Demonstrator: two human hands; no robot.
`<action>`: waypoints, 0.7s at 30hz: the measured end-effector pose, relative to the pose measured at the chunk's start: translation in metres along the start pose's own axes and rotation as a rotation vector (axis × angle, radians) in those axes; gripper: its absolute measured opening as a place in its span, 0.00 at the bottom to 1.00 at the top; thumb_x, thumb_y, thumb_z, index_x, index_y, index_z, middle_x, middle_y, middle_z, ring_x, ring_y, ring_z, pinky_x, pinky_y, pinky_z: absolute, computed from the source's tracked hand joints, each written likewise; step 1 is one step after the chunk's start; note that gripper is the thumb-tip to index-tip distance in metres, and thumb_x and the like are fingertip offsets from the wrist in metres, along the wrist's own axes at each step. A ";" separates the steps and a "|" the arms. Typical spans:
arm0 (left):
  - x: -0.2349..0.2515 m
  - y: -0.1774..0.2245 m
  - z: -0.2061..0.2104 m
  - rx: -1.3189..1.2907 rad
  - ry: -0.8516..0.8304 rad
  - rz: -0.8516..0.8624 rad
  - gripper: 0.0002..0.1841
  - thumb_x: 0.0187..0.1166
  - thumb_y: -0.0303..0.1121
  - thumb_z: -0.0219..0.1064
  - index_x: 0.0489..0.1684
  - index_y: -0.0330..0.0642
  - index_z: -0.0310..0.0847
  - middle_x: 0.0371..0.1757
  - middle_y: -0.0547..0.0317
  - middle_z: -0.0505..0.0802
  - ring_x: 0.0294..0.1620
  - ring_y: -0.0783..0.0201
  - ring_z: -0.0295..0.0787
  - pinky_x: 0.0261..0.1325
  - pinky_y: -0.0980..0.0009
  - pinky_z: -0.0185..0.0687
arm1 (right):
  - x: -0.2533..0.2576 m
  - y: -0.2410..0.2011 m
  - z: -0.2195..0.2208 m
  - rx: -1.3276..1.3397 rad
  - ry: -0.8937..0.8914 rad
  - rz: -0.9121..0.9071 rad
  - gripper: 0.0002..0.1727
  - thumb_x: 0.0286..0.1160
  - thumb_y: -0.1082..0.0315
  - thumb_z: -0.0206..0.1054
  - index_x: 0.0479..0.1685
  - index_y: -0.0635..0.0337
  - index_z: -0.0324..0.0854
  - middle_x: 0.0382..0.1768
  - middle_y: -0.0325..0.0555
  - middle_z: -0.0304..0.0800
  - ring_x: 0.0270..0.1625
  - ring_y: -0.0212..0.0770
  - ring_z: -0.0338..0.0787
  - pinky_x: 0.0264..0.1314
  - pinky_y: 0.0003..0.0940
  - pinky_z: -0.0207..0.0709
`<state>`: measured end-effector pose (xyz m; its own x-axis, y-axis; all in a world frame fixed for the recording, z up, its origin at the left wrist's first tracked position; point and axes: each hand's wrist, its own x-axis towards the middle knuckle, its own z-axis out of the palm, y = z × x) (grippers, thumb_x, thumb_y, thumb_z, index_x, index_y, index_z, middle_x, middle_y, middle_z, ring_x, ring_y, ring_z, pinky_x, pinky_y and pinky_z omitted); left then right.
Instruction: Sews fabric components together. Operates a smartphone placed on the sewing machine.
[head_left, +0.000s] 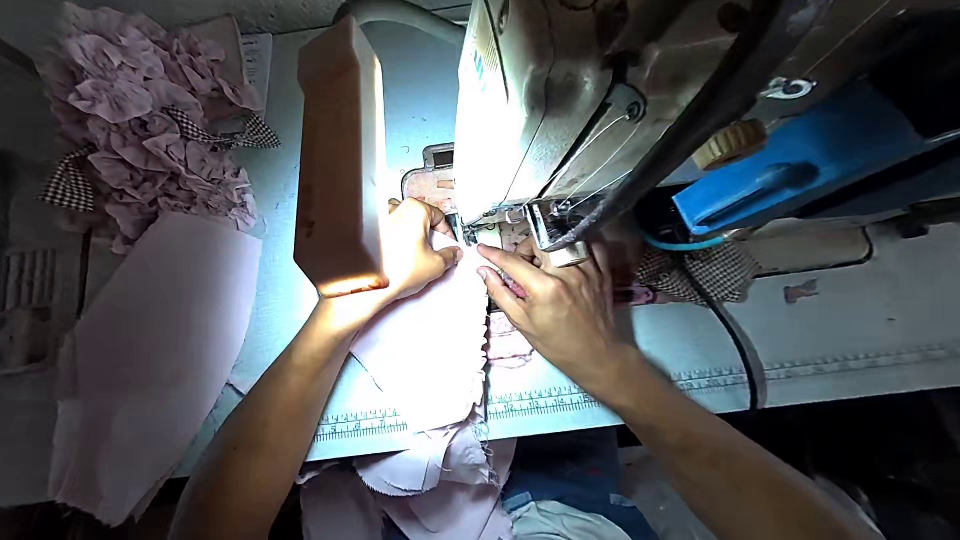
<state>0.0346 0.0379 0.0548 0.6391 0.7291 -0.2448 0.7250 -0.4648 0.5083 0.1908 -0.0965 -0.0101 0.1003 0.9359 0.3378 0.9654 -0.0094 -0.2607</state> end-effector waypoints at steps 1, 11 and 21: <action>0.002 -0.001 -0.002 0.012 -0.018 0.005 0.09 0.70 0.39 0.79 0.31 0.45 0.92 0.37 0.53 0.92 0.47 0.52 0.85 0.51 0.50 0.71 | 0.001 0.000 0.000 0.003 -0.004 0.009 0.18 0.85 0.49 0.62 0.65 0.34 0.91 0.46 0.45 0.90 0.53 0.52 0.84 0.54 0.54 0.70; 0.019 -0.020 -0.005 0.039 0.002 0.038 0.11 0.66 0.47 0.76 0.21 0.55 0.86 0.23 0.65 0.87 0.28 0.64 0.82 0.32 0.54 0.68 | 0.014 0.000 0.007 0.059 -0.069 0.131 0.20 0.86 0.44 0.59 0.65 0.34 0.91 0.61 0.42 0.92 0.64 0.52 0.85 0.64 0.60 0.70; 0.018 -0.007 -0.010 0.017 -0.027 -0.074 0.09 0.69 0.42 0.80 0.24 0.52 0.91 0.27 0.62 0.90 0.32 0.62 0.84 0.36 0.53 0.71 | 0.014 -0.001 0.007 0.052 -0.058 0.139 0.20 0.85 0.44 0.59 0.65 0.33 0.91 0.60 0.43 0.92 0.63 0.52 0.85 0.66 0.60 0.70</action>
<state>0.0385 0.0592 0.0546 0.5900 0.7482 -0.3036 0.7748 -0.4188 0.4735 0.1900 -0.0809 -0.0113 0.2170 0.9455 0.2428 0.9291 -0.1238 -0.3484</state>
